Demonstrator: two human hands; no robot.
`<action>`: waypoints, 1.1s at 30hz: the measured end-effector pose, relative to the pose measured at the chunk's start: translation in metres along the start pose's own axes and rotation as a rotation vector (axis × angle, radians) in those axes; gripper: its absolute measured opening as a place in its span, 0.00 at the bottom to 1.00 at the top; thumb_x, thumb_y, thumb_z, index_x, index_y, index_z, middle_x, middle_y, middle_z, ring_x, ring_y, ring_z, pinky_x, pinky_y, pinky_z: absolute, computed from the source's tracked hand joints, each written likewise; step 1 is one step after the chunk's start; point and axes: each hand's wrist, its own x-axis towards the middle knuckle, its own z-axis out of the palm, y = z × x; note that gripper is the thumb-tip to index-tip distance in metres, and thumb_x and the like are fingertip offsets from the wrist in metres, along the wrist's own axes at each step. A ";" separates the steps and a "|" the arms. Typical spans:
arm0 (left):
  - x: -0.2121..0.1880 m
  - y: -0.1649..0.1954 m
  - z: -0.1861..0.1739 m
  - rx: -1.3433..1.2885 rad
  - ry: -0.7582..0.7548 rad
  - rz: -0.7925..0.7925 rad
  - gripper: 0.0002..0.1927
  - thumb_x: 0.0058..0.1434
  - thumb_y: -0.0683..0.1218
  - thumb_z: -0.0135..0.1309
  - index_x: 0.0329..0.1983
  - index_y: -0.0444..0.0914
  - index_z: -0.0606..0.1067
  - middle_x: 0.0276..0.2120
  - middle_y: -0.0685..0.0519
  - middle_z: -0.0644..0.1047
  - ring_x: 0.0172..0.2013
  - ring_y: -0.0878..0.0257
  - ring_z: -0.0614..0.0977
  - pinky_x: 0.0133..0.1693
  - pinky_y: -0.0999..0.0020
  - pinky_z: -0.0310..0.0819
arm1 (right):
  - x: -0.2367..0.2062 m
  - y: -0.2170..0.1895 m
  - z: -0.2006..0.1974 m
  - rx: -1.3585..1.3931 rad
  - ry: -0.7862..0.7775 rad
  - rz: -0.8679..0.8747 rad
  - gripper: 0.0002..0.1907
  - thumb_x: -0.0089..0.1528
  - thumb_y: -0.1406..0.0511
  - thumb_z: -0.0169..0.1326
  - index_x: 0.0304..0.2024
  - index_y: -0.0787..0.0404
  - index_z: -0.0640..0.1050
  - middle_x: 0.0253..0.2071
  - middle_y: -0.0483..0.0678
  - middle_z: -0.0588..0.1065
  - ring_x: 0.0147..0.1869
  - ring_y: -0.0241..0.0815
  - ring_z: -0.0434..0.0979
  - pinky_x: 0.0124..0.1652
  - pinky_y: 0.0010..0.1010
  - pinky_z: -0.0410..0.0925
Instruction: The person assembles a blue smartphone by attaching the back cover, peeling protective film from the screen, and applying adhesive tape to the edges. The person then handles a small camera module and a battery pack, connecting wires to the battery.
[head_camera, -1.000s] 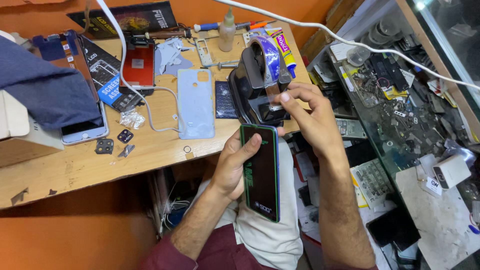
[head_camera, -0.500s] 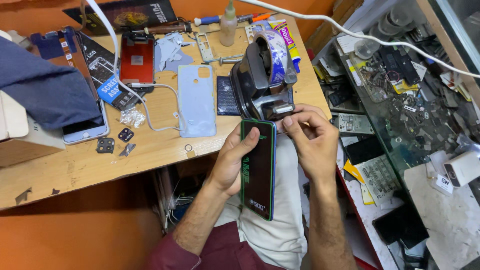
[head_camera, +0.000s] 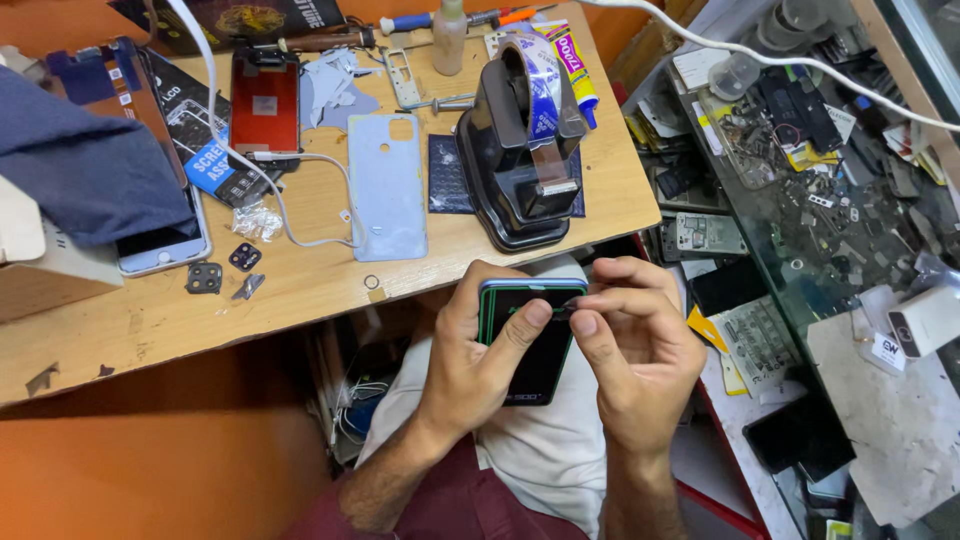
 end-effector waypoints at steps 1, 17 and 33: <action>-0.002 0.004 0.001 -0.017 -0.007 -0.010 0.12 0.69 0.48 0.58 0.44 0.36 0.71 0.30 0.57 0.76 0.32 0.74 0.75 0.34 0.75 0.72 | 0.000 -0.002 0.001 -0.015 -0.004 -0.016 0.07 0.64 0.72 0.62 0.44 0.67 0.79 0.59 0.52 0.72 0.55 0.36 0.75 0.56 0.27 0.71; -0.023 0.021 -0.009 0.185 0.067 0.173 0.17 0.61 0.49 0.68 0.41 0.36 0.74 0.32 0.53 0.80 0.32 0.67 0.82 0.36 0.71 0.77 | -0.009 -0.021 0.023 -0.146 0.007 -0.157 0.20 0.58 0.67 0.63 0.51 0.67 0.75 0.59 0.51 0.67 0.61 0.40 0.71 0.58 0.28 0.69; -0.025 0.018 -0.030 0.513 -0.228 1.030 0.13 0.63 0.38 0.65 0.48 0.32 0.74 0.36 0.51 0.74 0.33 0.58 0.80 0.34 0.63 0.77 | -0.011 -0.029 -0.032 0.380 -0.469 0.255 0.05 0.67 0.71 0.59 0.35 0.67 0.77 0.39 0.54 0.74 0.49 0.45 0.76 0.55 0.37 0.70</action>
